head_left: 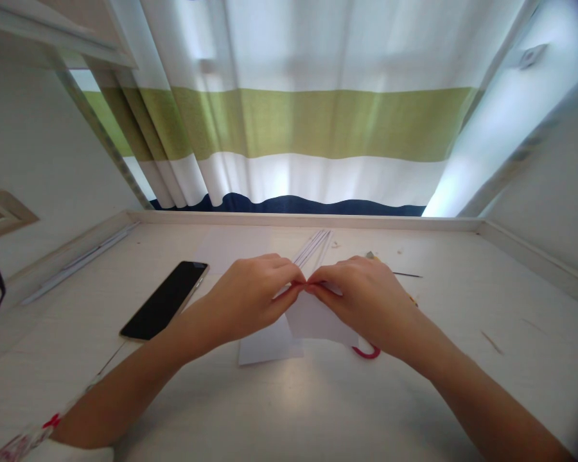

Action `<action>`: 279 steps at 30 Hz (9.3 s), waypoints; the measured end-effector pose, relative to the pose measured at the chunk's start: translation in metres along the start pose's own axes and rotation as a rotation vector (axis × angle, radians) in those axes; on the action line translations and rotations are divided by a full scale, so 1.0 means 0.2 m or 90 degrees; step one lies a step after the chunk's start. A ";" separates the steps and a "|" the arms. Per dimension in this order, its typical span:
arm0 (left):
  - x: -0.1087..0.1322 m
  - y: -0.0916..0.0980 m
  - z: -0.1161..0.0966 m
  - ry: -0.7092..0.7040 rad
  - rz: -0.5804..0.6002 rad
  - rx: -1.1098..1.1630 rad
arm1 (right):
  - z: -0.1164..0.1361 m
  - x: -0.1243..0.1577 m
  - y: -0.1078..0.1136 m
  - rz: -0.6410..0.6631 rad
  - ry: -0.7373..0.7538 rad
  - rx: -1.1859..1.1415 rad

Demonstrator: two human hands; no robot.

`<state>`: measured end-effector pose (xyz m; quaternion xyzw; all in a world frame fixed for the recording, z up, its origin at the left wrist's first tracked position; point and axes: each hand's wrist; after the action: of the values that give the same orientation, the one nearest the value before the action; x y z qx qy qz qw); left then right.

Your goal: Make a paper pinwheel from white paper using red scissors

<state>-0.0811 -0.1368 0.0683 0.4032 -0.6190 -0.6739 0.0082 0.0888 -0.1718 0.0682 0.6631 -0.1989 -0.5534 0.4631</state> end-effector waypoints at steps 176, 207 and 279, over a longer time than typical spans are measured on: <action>0.00 0.09 -0.06 0.106 0.155 0.261 | -0.05 0.01 0.11 0.153 0.088 -0.249; 0.53 -0.45 -0.12 -0.070 0.123 -0.093 | 0.02 0.58 -0.37 0.203 0.158 -0.143; 0.65 -0.37 -0.19 0.070 0.207 -0.044 | -0.01 0.66 -0.36 0.236 0.091 -0.049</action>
<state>-0.1120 -0.2173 -0.0606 0.3336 -0.6509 -0.6618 0.1645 0.1130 -0.2386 -0.0657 0.6346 -0.2628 -0.4176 0.5948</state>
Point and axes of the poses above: each hand's wrist, its own x-axis away from the middle knuckle, its own y-axis out of the back of the hand, z = x × y, and after that the axes turned 14 degrees about -z, right-handed
